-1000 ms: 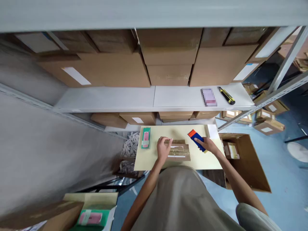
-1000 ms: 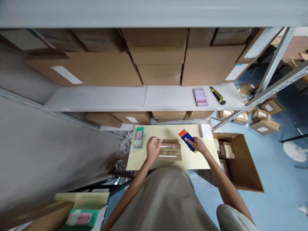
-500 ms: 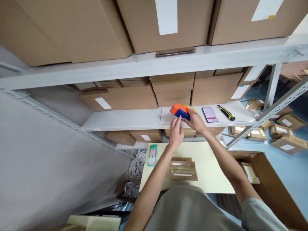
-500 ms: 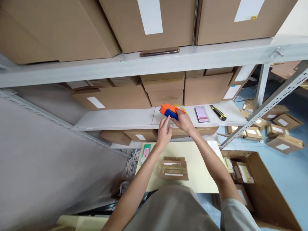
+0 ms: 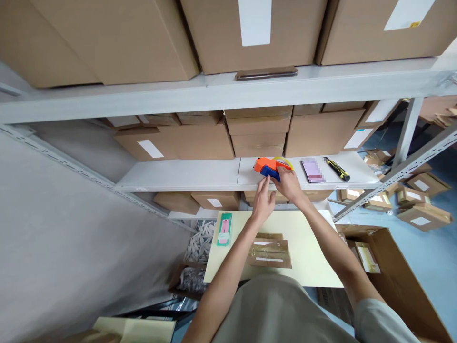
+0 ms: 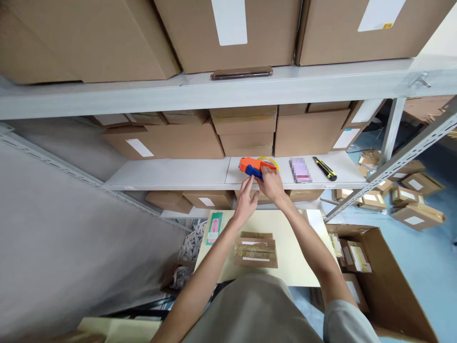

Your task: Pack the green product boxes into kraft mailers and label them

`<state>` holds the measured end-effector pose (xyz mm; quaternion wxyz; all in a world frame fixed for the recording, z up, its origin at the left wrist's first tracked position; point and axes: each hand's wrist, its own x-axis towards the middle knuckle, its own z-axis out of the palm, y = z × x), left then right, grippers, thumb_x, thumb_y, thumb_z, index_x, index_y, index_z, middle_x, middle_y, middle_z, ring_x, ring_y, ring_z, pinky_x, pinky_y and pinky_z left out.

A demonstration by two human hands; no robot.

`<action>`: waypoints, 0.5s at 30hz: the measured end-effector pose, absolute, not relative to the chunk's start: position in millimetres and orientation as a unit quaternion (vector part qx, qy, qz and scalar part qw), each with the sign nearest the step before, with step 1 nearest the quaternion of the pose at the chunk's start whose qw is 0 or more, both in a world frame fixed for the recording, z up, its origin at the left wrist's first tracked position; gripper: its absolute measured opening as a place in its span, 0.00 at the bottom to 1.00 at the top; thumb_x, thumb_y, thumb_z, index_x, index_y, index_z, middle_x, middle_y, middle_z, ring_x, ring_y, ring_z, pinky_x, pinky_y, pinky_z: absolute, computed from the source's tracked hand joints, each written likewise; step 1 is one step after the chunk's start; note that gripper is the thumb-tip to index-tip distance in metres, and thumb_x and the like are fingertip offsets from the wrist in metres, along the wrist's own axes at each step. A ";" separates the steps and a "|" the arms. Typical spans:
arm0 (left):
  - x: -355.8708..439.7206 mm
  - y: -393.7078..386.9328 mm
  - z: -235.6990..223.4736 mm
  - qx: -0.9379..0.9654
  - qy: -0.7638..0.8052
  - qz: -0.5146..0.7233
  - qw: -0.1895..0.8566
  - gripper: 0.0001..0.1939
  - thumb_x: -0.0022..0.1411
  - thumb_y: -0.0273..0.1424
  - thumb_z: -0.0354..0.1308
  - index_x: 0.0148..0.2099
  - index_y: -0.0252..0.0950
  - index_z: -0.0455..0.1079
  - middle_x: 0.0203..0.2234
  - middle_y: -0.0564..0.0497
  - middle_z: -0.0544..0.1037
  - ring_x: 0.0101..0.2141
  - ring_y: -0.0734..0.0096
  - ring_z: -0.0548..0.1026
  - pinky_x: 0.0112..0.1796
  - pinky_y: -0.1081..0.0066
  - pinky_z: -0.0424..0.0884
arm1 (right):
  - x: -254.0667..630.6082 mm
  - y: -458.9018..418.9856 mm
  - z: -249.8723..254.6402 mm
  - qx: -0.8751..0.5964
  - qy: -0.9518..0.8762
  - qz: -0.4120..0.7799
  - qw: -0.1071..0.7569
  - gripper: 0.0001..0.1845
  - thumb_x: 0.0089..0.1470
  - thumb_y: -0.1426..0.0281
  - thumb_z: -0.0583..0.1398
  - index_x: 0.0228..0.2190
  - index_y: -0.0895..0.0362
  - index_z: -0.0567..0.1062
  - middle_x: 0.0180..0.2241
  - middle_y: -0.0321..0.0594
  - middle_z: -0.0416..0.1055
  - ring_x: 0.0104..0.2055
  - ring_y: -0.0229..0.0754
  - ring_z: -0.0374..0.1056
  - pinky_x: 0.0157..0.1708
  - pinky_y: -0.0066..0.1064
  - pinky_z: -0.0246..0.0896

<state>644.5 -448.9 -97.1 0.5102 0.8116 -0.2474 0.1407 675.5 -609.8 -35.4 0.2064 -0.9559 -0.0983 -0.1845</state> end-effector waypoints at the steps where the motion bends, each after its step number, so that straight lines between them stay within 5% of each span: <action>1: 643.7 -450.9 -98.7 0.811 -0.248 0.138 0.512 0.39 0.75 0.28 0.54 0.84 0.40 0.53 0.76 0.37 0.64 0.76 0.50 0.63 0.77 0.49 0.60 | 674.0 -610.8 -37.3 -0.957 -0.095 -0.186 0.204 0.18 0.70 0.66 0.60 0.56 0.62 0.74 0.50 0.60 0.82 0.51 0.65 0.77 0.56 0.51 0.67; 9: 665.9 -474.8 -118.5 0.813 -0.237 0.037 0.531 0.45 0.70 0.26 0.59 0.84 0.35 0.50 0.81 0.36 0.55 0.81 0.48 0.53 0.80 0.47 0.50 | 696.2 -615.2 -51.5 -0.977 -0.067 -0.153 0.136 0.24 0.70 0.72 0.57 0.63 0.68 0.73 0.56 0.67 0.80 0.59 0.67 0.73 0.64 0.54 0.61; 15: 661.6 -487.6 -138.3 0.799 -0.239 -0.023 0.551 0.50 0.68 0.27 0.63 0.85 0.37 0.45 0.83 0.37 0.49 0.81 0.47 0.50 0.79 0.45 0.51 | 701.7 -607.6 -71.9 -0.986 -0.060 -0.106 0.117 0.35 0.71 0.75 0.52 0.74 0.73 0.63 0.64 0.67 0.74 0.71 0.63 0.66 0.76 0.55 0.49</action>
